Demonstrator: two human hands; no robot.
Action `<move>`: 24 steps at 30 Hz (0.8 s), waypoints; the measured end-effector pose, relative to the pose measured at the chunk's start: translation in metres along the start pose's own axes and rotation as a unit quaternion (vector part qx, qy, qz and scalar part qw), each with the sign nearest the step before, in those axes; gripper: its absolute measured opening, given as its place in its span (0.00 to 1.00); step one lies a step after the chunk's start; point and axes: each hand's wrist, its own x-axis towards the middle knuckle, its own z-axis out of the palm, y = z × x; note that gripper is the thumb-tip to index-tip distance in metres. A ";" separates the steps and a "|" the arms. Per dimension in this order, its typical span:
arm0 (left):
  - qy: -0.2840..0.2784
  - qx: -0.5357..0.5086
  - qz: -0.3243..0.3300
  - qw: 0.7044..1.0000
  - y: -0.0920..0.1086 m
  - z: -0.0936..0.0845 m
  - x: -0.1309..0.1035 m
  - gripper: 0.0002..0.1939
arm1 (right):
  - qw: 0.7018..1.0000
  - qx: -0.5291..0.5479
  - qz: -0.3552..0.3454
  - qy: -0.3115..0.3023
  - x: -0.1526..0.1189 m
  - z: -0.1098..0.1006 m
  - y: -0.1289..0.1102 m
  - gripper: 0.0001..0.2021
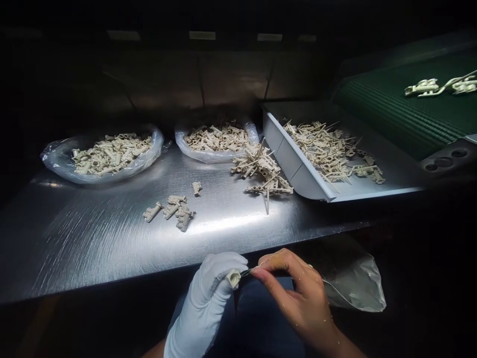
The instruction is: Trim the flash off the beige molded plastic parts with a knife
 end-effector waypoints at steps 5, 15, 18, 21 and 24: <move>-0.016 -0.005 -0.004 1.000 0.003 -0.002 0.003 0.14 | 0.997 -0.045 -0.054 0.011 0.003 -0.003 -0.002 0.06; -0.067 -0.040 -0.016 0.997 0.009 -0.003 0.007 0.13 | 0.997 0.014 -0.018 -0.073 0.008 -0.012 -0.002 0.07; -0.102 -0.056 -0.050 0.992 0.014 -0.005 0.011 0.14 | 0.992 0.044 0.050 -0.106 0.007 -0.014 0.000 0.08; -0.128 -0.048 -0.074 0.988 0.018 -0.008 0.015 0.17 | 0.970 0.111 0.143 -0.162 0.007 -0.011 0.003 0.12; -0.115 -0.045 -0.080 0.989 0.017 -0.008 0.017 0.17 | 0.940 0.196 0.195 -0.203 0.005 -0.002 0.010 0.19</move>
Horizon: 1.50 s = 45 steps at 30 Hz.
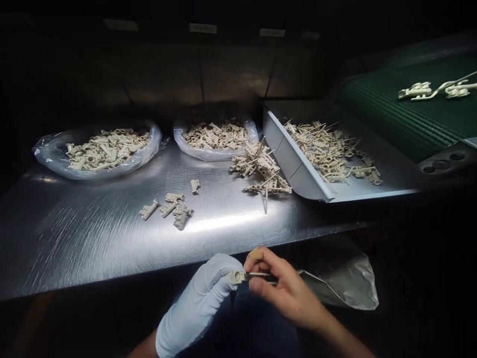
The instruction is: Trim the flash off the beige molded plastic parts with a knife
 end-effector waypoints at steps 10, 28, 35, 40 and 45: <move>0.152 0.153 0.195 0.957 -0.014 0.005 0.002 0.13 | 0.918 -0.190 -0.297 0.181 0.002 -0.005 0.004 0.05; 0.155 0.097 0.153 0.971 -0.012 -0.001 0.003 0.11 | 0.910 -0.260 -0.311 0.086 0.000 -0.007 -0.003 0.08; 0.161 0.121 0.143 0.969 -0.015 0.002 -0.001 0.14 | 0.876 -0.419 -0.185 0.151 -0.002 -0.009 -0.015 0.15; 0.202 0.199 0.173 0.943 -0.024 -0.015 0.009 0.13 | 0.857 -0.457 -0.207 0.117 -0.001 -0.012 -0.020 0.17; 0.341 0.266 0.116 0.894 -0.021 -0.057 0.032 0.18 | 0.870 -0.445 -0.172 0.122 -0.002 -0.008 -0.009 0.17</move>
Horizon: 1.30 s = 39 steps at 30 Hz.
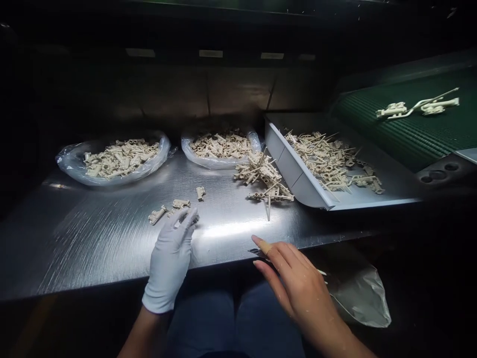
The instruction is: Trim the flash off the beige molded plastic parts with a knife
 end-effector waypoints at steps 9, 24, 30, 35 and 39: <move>-0.266 -0.420 -0.230 0.836 0.035 0.018 -0.052 0.39 | 0.921 0.374 0.075 -0.073 -0.003 0.040 -0.023 0.11; -0.265 -0.457 -0.314 0.789 0.072 0.023 -0.047 0.20 | 0.948 0.304 0.086 0.030 -0.015 0.028 -0.018 0.18; -0.270 -0.449 -0.312 0.792 0.075 0.022 -0.042 0.16 | 0.965 0.257 0.030 0.046 -0.011 0.031 -0.018 0.23; -0.291 -0.427 -0.310 0.798 0.077 0.017 -0.041 0.21 | 0.975 0.207 0.010 0.081 -0.013 0.038 -0.019 0.26; -0.302 -0.413 -0.314 0.800 0.082 0.013 -0.037 0.22 | 0.976 0.196 0.003 0.095 -0.014 0.035 -0.020 0.22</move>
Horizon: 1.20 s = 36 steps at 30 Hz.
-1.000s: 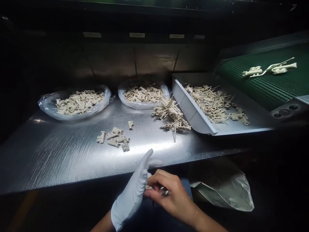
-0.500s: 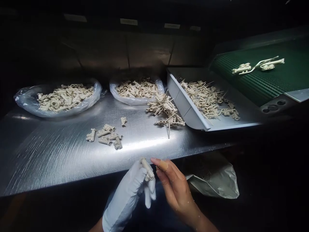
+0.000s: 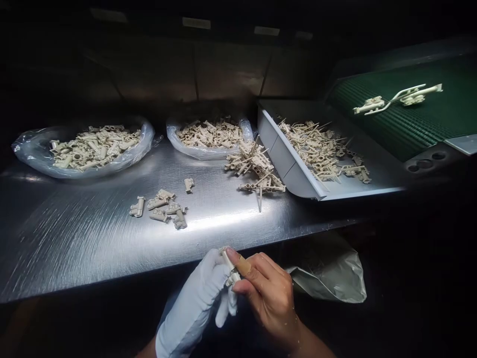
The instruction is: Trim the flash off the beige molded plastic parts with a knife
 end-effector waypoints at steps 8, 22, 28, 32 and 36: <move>0.018 0.011 -0.006 1.000 -0.009 0.003 0.002 0.24 | 1.000 0.003 0.018 -0.008 -0.004 -0.005 -0.002 0.18; 0.015 -0.105 -0.027 0.994 -0.011 0.000 -0.001 0.18 | 1.000 0.001 0.017 -0.003 -0.006 -0.006 0.003 0.23; -0.049 -0.169 -0.015 0.984 -0.034 -0.007 0.009 0.19 | 0.995 0.064 0.080 0.007 -0.002 -0.009 0.006 0.20; -0.119 -0.117 -0.022 0.986 -0.040 -0.008 0.011 0.22 | 0.987 0.143 0.072 0.019 0.001 -0.006 0.006 0.18; -0.186 -0.100 -0.076 0.975 -0.040 -0.008 0.012 0.26 | 0.982 0.168 0.084 0.031 0.000 -0.003 0.006 0.17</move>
